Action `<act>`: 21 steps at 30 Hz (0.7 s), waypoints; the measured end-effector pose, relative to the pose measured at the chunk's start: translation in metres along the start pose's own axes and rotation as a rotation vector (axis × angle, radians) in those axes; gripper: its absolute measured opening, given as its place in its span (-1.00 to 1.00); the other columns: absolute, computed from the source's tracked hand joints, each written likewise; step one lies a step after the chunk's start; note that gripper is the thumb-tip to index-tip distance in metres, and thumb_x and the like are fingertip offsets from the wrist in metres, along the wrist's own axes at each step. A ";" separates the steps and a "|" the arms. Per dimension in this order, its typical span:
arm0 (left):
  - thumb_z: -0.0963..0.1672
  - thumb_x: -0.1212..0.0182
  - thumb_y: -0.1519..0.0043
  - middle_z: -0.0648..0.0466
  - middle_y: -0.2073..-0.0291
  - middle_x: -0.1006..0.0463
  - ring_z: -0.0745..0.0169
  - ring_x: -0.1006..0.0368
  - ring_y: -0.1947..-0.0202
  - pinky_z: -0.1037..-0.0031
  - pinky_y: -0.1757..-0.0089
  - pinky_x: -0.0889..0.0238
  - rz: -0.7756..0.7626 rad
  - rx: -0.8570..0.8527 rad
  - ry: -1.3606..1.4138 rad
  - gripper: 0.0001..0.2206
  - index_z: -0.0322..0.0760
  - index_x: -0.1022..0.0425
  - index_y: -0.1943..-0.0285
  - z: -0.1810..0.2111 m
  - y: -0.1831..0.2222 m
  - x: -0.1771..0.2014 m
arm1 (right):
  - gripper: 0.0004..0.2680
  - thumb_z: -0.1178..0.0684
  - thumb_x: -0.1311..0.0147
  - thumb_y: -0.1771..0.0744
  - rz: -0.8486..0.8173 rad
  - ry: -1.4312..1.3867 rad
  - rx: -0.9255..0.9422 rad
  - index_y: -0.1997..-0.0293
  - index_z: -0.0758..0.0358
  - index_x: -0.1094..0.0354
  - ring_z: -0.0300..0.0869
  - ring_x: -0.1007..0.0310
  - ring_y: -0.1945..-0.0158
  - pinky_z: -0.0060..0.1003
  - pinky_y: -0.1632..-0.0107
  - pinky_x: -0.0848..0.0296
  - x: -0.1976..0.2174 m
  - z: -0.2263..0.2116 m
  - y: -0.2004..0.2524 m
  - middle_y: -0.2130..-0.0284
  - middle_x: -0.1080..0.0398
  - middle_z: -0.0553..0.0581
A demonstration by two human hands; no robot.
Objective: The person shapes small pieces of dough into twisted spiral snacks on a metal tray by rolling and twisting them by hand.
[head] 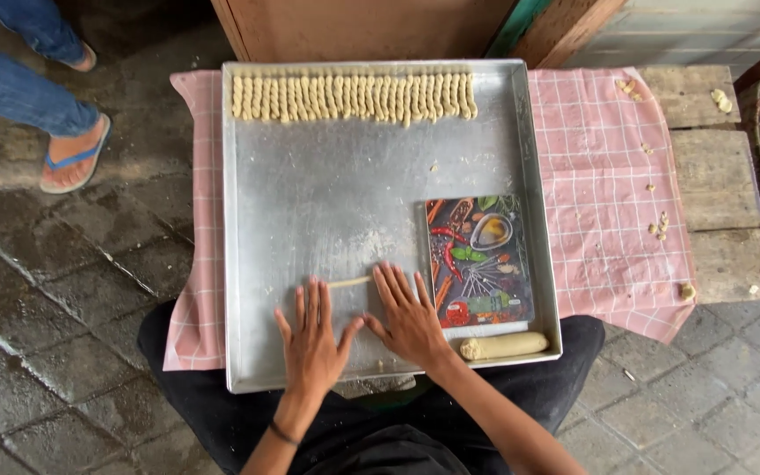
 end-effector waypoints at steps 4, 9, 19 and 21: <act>0.24 0.40 -0.41 -0.09 -0.59 0.14 -0.11 0.22 -0.55 -0.21 -0.34 0.60 -0.024 0.004 -0.080 -0.26 -0.21 0.14 -0.64 -0.007 -0.028 0.001 | -0.37 -0.43 0.31 -0.40 -0.005 0.031 -0.095 -0.58 0.18 0.18 -0.03 0.16 -0.57 0.05 -0.52 0.28 -0.009 0.016 -0.029 -0.53 0.11 0.19; 0.30 0.50 -0.36 -0.03 -0.58 0.16 -0.04 0.25 -0.54 -0.18 -0.34 0.69 -0.158 0.039 -0.025 -0.20 -0.17 0.16 -0.63 -0.010 0.009 0.001 | -0.38 -0.44 0.37 -0.42 -0.059 -0.002 -0.078 -0.58 0.22 0.19 -0.01 0.14 -0.55 0.06 -0.50 0.32 0.004 0.005 0.004 -0.51 0.09 0.22; 0.26 0.36 -0.40 -0.02 -0.57 0.06 -0.04 0.19 -0.54 -0.15 -0.35 0.73 -0.026 0.053 -0.052 -0.27 -0.18 0.03 -0.61 -0.013 0.005 0.012 | -0.37 -0.45 0.36 -0.42 -0.045 0.041 -0.101 -0.58 0.22 0.17 -0.02 0.15 -0.56 0.04 -0.51 0.34 0.001 0.012 0.006 -0.51 0.08 0.22; 0.26 0.29 -0.37 -0.03 -0.54 -0.03 -0.02 0.16 -0.54 -0.16 -0.34 0.83 -0.005 0.055 -0.101 -0.27 -0.20 -0.07 -0.56 -0.011 0.021 0.021 | -0.42 -0.37 0.20 -0.39 0.021 0.030 -0.071 -0.52 0.23 0.05 0.00 0.06 -0.53 0.06 -0.49 0.26 0.016 0.007 0.022 -0.47 -0.02 0.24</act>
Point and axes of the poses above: each hand's wrist, its own y-axis away from the middle knuckle, its own x-axis out of the back of the hand, z = x × y, the point moved 5 cm from there along -y, towards the middle knuckle
